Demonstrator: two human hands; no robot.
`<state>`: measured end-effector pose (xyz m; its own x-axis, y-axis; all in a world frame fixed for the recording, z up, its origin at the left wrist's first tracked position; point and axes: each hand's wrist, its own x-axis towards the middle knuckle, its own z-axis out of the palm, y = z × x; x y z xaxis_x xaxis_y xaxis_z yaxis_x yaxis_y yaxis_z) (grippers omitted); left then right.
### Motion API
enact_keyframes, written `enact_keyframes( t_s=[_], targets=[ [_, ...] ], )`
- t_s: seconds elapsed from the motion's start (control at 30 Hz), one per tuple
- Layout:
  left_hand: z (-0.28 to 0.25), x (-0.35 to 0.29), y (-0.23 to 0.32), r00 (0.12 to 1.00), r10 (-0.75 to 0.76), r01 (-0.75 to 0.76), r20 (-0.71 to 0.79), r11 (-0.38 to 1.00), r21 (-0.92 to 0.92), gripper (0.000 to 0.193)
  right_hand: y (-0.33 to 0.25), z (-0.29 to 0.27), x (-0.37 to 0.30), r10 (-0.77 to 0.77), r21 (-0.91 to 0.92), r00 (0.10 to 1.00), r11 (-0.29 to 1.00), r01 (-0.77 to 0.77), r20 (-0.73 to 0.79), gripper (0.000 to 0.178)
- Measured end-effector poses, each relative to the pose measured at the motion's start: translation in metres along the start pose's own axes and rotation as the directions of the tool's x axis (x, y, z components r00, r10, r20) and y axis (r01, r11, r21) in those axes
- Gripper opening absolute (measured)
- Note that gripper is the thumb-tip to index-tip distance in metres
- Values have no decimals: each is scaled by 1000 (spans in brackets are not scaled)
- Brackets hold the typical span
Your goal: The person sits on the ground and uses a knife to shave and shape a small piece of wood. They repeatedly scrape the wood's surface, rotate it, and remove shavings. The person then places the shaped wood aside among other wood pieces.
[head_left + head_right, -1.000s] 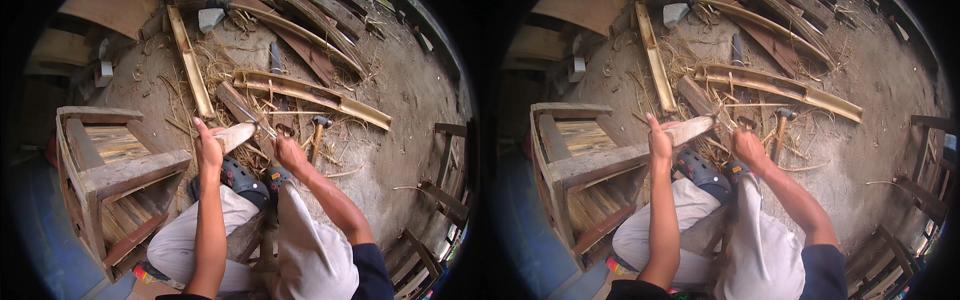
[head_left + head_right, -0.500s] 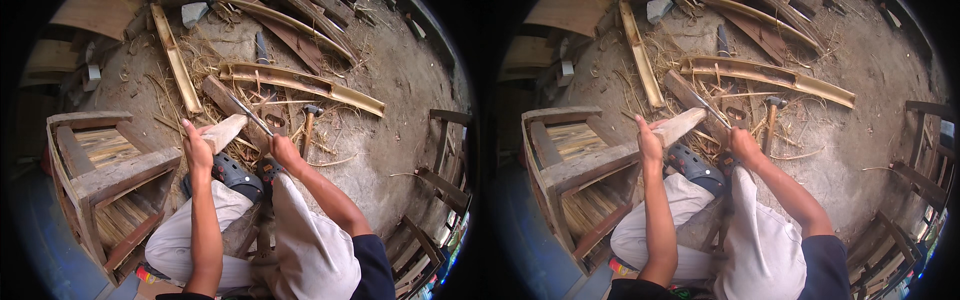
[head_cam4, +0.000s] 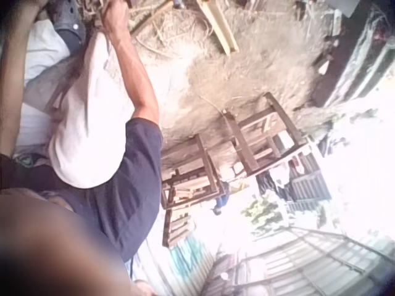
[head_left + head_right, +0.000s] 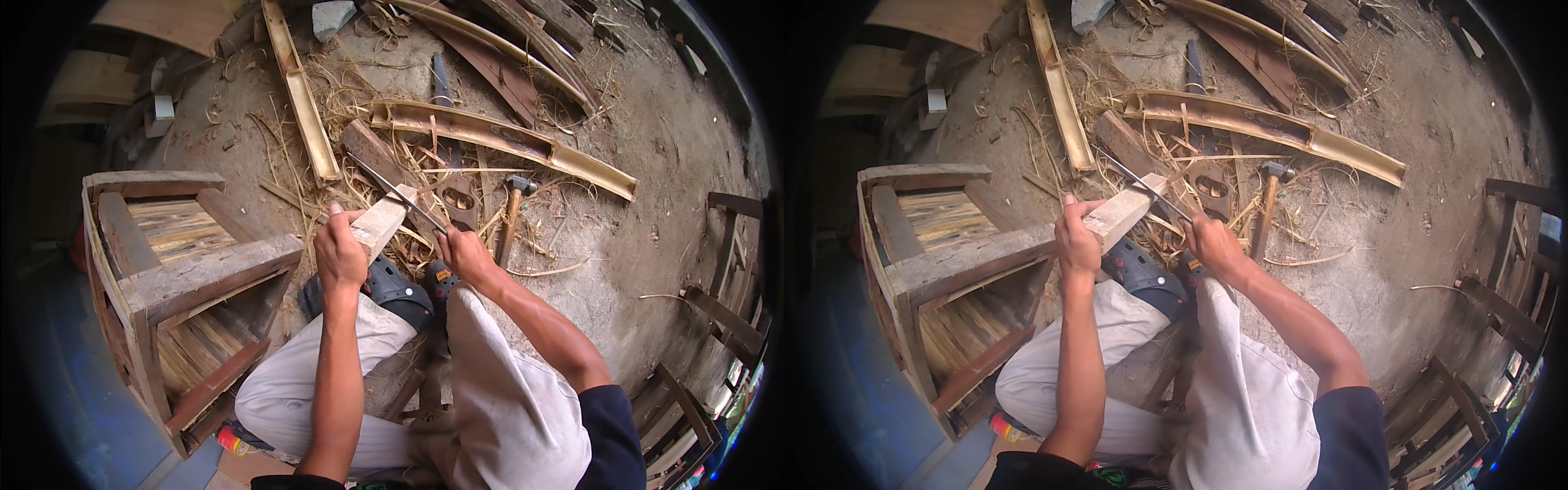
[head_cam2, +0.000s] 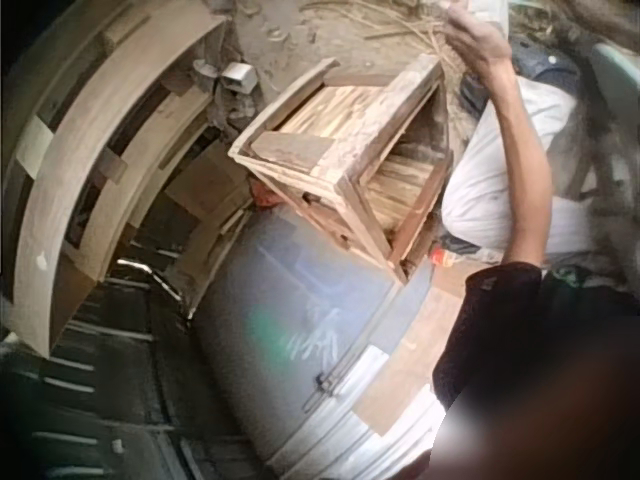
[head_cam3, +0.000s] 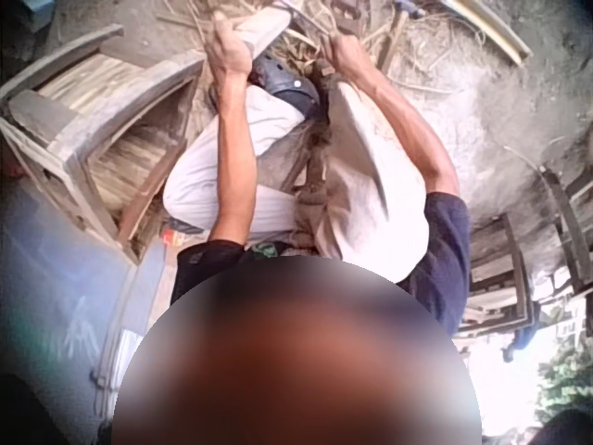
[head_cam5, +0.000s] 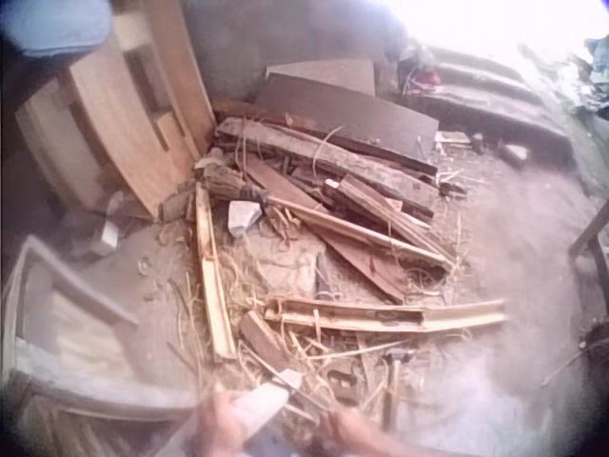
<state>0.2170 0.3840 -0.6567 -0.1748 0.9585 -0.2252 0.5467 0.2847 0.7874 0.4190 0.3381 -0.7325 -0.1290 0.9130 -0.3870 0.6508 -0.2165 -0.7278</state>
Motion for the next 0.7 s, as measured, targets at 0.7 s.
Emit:
enact_keyframes(
  t_s=[0.7],
  targets=[
    [-4, 35, -12, 991, -118, 112, -63, 989, -94, 70, 23, 8, 4, -148, -143, 978, 982, 127, -145, 25]
  ],
)
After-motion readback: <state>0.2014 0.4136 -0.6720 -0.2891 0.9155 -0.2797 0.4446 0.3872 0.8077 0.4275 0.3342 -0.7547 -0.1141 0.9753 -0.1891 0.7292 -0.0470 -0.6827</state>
